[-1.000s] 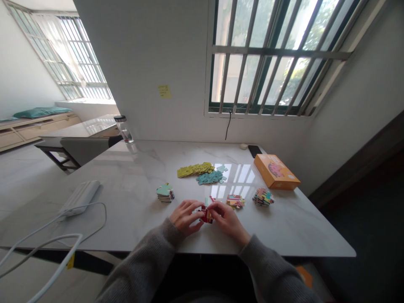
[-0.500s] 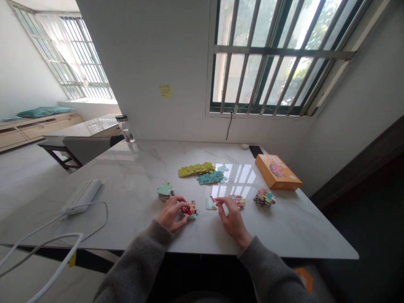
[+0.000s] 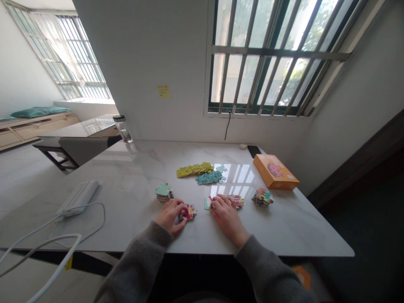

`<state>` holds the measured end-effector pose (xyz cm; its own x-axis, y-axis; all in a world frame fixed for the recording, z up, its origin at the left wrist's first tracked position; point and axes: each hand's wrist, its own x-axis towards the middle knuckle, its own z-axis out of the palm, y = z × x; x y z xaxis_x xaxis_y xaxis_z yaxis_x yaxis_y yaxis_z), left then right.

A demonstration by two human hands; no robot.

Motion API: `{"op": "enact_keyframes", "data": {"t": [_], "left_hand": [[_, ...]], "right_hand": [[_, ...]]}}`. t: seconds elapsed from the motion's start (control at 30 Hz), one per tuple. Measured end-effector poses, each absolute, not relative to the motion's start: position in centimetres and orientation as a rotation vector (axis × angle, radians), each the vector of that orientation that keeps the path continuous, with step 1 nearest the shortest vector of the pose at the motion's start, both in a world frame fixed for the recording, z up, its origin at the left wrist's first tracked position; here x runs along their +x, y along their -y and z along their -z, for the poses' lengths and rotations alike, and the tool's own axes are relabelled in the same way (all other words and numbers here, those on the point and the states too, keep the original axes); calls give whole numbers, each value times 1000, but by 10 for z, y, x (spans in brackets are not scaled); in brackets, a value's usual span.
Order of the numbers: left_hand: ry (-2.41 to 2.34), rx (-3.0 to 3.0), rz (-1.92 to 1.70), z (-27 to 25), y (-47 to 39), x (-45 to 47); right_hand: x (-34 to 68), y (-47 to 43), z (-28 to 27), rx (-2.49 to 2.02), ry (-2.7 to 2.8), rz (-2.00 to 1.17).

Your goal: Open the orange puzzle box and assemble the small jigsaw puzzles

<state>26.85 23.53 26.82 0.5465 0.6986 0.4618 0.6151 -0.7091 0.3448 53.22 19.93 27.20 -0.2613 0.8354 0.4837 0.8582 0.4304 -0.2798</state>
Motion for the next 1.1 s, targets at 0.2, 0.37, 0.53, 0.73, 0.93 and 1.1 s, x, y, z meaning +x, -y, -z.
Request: {"op": "enact_keyframes", "data": {"t": [0.2, 0.37, 0.53, 0.73, 0.93, 1.1], "left_hand": [[-1087, 2671, -971, -270, -233, 269], [-912, 2729, -1043, -277, -227, 281], [-933, 2711, -938, -285, -235, 313], [-916, 2595, -852, -283, -251, 336], [-981, 2438, -875, -284, -243, 333], [-1064, 2100, -1051, -287, -234, 326]], "right_hand": [[538, -200, -275, -1401, 2170, -70], [537, -194, -275, -1334, 2141, -159], [534, -189, -275, -1189, 2145, -263], [537, -190, -274, -1076, 2091, -356], [535, -192, -276, -1064, 1817, -414], [528, -190, -279, -1064, 1697, -722]]}}
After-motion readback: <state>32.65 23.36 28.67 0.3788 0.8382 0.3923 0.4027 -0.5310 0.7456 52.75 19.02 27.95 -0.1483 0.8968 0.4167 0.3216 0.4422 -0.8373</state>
